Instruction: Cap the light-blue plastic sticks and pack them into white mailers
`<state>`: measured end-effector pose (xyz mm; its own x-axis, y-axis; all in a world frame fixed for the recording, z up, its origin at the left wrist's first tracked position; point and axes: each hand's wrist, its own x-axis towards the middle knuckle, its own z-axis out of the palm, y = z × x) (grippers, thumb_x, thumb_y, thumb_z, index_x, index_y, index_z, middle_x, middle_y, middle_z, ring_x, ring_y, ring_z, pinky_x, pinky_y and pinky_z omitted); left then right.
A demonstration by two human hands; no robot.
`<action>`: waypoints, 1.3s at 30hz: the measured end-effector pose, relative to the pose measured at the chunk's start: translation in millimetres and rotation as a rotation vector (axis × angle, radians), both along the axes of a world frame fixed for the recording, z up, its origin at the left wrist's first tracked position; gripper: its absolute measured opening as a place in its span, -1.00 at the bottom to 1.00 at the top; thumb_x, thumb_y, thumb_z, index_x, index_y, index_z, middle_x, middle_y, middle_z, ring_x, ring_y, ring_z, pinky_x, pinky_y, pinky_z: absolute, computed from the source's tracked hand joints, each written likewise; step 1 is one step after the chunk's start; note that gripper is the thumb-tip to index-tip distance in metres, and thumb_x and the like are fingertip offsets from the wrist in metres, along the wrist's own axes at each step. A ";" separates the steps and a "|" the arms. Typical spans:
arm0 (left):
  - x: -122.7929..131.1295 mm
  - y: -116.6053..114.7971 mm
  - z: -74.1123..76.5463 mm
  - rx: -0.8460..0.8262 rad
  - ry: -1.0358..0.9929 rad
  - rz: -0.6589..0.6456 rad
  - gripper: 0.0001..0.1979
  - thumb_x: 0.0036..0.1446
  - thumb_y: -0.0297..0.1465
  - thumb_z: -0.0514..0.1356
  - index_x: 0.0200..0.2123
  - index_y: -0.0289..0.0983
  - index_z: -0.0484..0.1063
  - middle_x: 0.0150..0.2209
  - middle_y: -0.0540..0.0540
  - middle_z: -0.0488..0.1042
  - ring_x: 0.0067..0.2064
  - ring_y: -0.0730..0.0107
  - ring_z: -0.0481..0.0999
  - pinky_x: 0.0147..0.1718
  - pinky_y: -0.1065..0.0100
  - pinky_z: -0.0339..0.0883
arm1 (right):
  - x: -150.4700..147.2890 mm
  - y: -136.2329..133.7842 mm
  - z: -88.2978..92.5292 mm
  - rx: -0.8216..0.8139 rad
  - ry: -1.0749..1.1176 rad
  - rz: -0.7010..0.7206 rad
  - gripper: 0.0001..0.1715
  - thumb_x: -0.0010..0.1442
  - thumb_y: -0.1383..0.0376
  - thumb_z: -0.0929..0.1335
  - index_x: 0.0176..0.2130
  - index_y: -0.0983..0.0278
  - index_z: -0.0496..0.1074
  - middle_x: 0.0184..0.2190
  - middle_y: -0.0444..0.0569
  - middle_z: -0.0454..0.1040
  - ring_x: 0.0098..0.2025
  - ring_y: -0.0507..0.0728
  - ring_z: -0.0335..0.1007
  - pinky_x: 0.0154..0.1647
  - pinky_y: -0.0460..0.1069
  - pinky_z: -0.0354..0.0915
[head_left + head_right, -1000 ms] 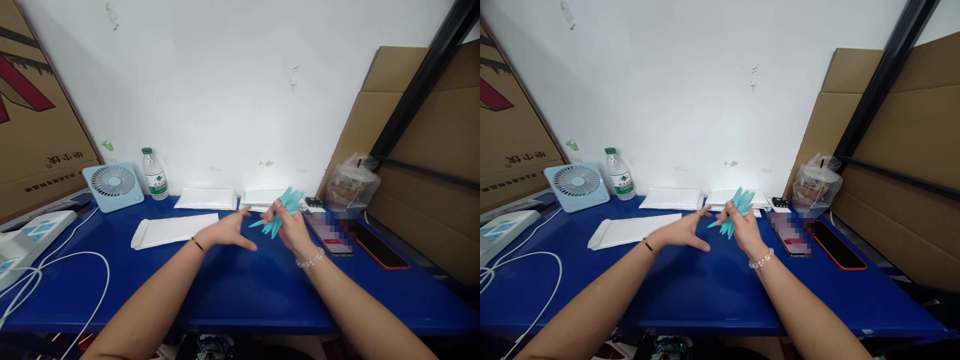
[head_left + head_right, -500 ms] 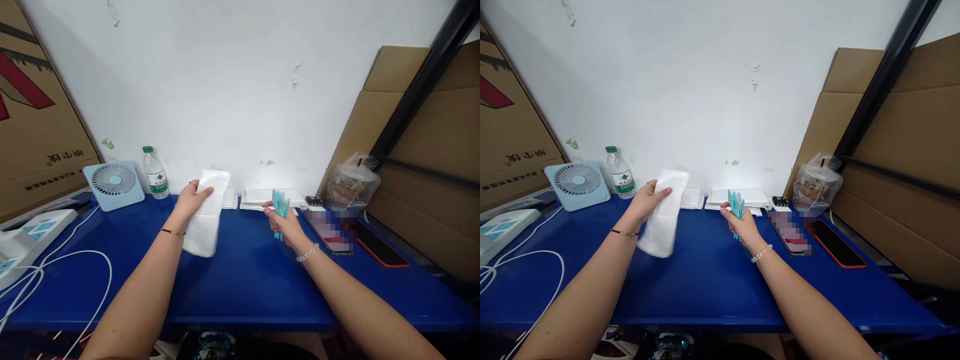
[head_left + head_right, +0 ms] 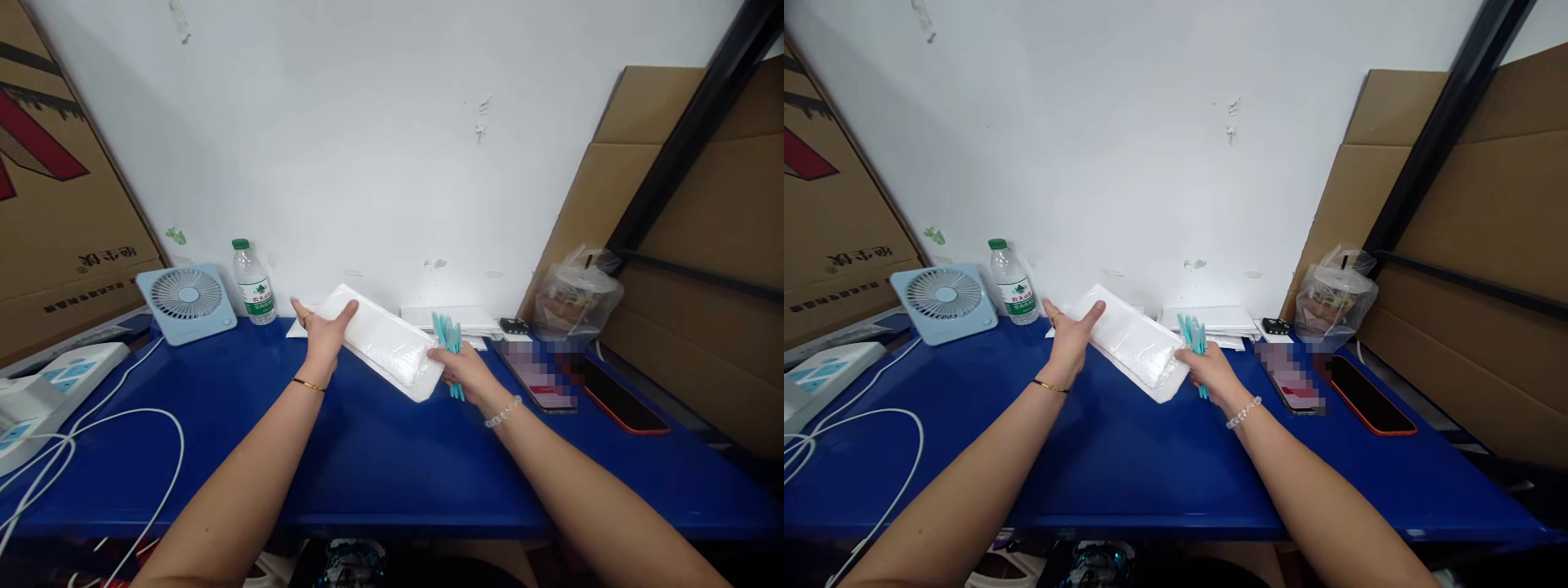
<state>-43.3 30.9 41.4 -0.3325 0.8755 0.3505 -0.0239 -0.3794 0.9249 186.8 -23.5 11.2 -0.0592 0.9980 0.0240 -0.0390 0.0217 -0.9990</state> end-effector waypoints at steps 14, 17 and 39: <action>28.4 -32.4 -6.7 0.270 1.489 -0.452 -0.16 -0.32 -0.28 0.35 0.12 -0.22 0.19 -0.01 -0.21 0.36 0.08 -0.02 0.30 0.22 -0.02 -0.21 | 34.5 5.5 11.7 -0.023 -0.122 0.125 -0.69 -0.11 0.22 0.49 -0.53 0.23 0.28 -0.77 -0.27 0.09 -0.74 -0.07 -0.12 -0.74 -0.10 -0.20; 27.0 -30.5 -3.5 0.198 1.435 -0.355 -0.32 -0.26 -0.38 0.28 0.04 -0.24 0.27 -0.08 -0.20 0.37 -0.06 0.03 0.41 0.04 0.10 0.16 | 35.5 2.2 39.5 0.176 0.029 -0.085 -0.73 -0.04 0.15 0.46 -0.44 0.25 0.36 -0.77 -0.30 0.05 -0.73 -0.08 -0.14 -0.72 -0.10 -0.12; 26.3 -37.1 11.6 0.133 0.417 -0.473 -0.44 -0.13 -0.34 0.30 -0.05 -0.24 0.15 -0.26 -0.03 0.40 -0.31 0.38 0.42 -0.35 0.39 0.29 | -71.4 8.6 124.6 0.394 -0.022 0.029 -0.63 -0.02 0.03 0.43 -0.38 0.27 0.38 -0.50 -0.17 0.33 -0.41 0.03 0.24 -0.33 -0.05 0.18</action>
<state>-17.0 -6.1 53.0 0.2665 0.8341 0.4830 0.1344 -0.5284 0.8383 115.4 -14.9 135.9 -0.0920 0.9105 0.4032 -0.0241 0.4028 -0.9150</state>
